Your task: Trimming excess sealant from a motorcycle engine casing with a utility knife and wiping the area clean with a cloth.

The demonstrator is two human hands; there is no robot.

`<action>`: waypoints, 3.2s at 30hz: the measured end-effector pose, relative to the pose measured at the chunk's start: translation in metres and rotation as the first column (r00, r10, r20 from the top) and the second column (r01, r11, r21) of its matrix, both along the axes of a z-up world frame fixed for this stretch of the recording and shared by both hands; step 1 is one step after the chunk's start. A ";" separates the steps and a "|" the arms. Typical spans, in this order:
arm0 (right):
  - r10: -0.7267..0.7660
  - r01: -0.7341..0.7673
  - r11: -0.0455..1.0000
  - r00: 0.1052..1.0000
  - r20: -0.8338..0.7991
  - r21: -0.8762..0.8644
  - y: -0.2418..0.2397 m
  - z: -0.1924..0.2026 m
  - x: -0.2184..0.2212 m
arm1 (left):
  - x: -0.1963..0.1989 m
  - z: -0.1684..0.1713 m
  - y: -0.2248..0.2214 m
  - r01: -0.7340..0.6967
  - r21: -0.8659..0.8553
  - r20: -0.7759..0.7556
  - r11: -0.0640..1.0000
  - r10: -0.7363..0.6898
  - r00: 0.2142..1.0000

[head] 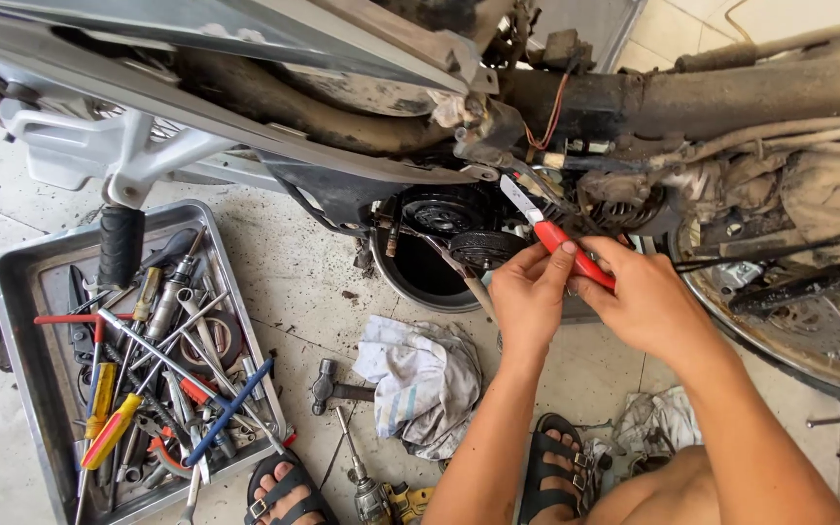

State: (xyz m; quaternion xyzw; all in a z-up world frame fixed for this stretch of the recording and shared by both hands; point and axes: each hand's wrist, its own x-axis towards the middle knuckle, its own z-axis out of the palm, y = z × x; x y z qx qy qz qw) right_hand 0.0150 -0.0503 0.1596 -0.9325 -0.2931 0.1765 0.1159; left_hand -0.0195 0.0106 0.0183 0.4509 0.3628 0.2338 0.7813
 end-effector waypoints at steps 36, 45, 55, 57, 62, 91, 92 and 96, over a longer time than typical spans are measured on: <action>0.091 -0.113 0.742 0.994 0.068 0.661 -0.029 -0.219 0.077 | -0.034 0.014 0.073 0.167 0.824 -0.264 0.541 0.106 0.959; 0.160 0.213 0.520 0.927 -0.339 0.827 -0.010 -0.263 0.106 | -0.058 0.024 0.115 0.565 0.547 -0.687 0.618 -0.053 0.724; 0.114 0.071 0.454 0.984 -0.137 0.888 0.002 -0.294 0.116 | -0.012 0.006 0.097 0.485 0.500 -0.599 0.717 -0.119 0.792; 0.084 0.090 0.454 0.986 -0.144 0.886 0.005 -0.297 0.115 | -0.002 0.000 0.097 0.574 0.512 -0.659 0.639 -0.137 0.740; 0.087 0.085 0.479 0.986 -0.144 0.873 0.009 -0.286 0.113 | 0.001 0.007 0.066 0.590 0.807 -0.589 -0.005 0.066 0.806; 0.079 0.130 0.472 0.979 -0.188 0.872 -0.008 -0.356 0.123 | 0.040 0.011 0.026 0.786 0.617 -0.773 0.034 0.214 0.597; 0.079 0.130 0.470 0.979 -0.188 0.873 -0.009 -0.355 0.124 | 0.041 0.014 0.026 0.786 0.615 -0.781 0.070 0.198 0.593; 0.086 0.132 0.462 0.978 -0.192 0.877 -0.008 -0.352 0.126 | 0.036 0.039 0.026 0.786 0.596 -0.802 0.163 0.160 0.575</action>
